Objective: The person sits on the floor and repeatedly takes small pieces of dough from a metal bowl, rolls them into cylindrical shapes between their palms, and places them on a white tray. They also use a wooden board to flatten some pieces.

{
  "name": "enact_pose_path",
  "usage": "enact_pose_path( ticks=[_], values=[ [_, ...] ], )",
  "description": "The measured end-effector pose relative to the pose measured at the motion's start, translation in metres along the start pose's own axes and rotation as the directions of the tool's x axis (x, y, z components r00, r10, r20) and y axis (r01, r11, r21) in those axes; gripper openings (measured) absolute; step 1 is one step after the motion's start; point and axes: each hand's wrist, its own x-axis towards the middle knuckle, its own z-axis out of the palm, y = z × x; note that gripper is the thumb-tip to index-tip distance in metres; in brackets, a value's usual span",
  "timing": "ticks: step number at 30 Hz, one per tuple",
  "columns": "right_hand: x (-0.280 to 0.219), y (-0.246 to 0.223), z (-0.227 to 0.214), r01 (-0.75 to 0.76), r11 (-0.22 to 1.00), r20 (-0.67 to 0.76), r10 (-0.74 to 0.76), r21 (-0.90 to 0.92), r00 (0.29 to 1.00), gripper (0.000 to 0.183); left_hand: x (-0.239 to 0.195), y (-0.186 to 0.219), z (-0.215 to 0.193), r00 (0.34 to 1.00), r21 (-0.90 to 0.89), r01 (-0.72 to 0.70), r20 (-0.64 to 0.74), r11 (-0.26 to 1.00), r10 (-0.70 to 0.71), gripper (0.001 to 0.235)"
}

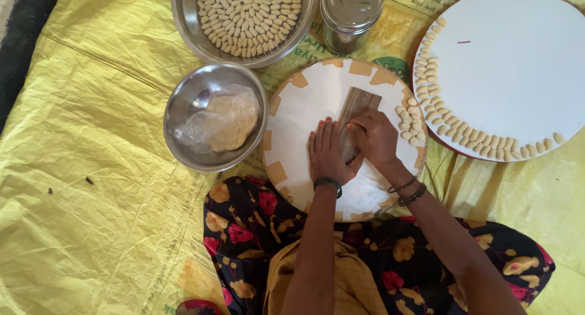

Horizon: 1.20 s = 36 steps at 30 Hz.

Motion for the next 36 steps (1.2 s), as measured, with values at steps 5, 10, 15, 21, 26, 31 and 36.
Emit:
enact_pose_path(
  ticks=[5,10,15,21,26,31,36],
  values=[
    [0.004,-0.004,-0.002,-0.055,0.998,-0.016,0.055,0.013,0.998,0.015,0.0,-0.001,0.0,0.999,0.02,0.017,0.049,1.0,-0.017,0.105],
    [0.006,-0.001,0.0,-0.099,0.995,0.01,0.099,0.024,0.995,0.021,0.001,0.001,-0.002,0.997,0.017,0.029,0.066,0.999,-0.03,0.105],
    [0.007,0.008,0.006,-0.122,0.993,0.014,0.122,-0.005,0.992,0.025,0.001,0.002,-0.003,0.995,0.023,0.038,0.091,0.999,-0.04,0.103],
    [0.013,0.018,0.01,-0.149,0.988,0.051,0.15,-0.033,0.987,0.03,0.002,0.002,-0.003,0.996,0.016,0.032,0.079,0.999,-0.033,0.103],
    [0.017,0.019,0.008,-0.152,0.987,0.051,0.154,-0.049,0.987,0.031,0.001,0.002,-0.003,0.997,0.004,0.029,0.07,1.0,-0.03,0.103],
    [0.023,0.02,0.005,-0.157,0.988,0.066,0.157,-0.011,0.985,0.031,0.001,0.001,-0.002,0.997,0.006,0.033,0.075,0.999,-0.033,0.102],
    [0.028,0.021,0.003,-0.177,0.984,0.084,0.179,-0.027,0.98,0.031,0.001,0.0,-0.001,0.997,0.009,0.026,0.069,1.0,-0.027,0.102]
  ],
)
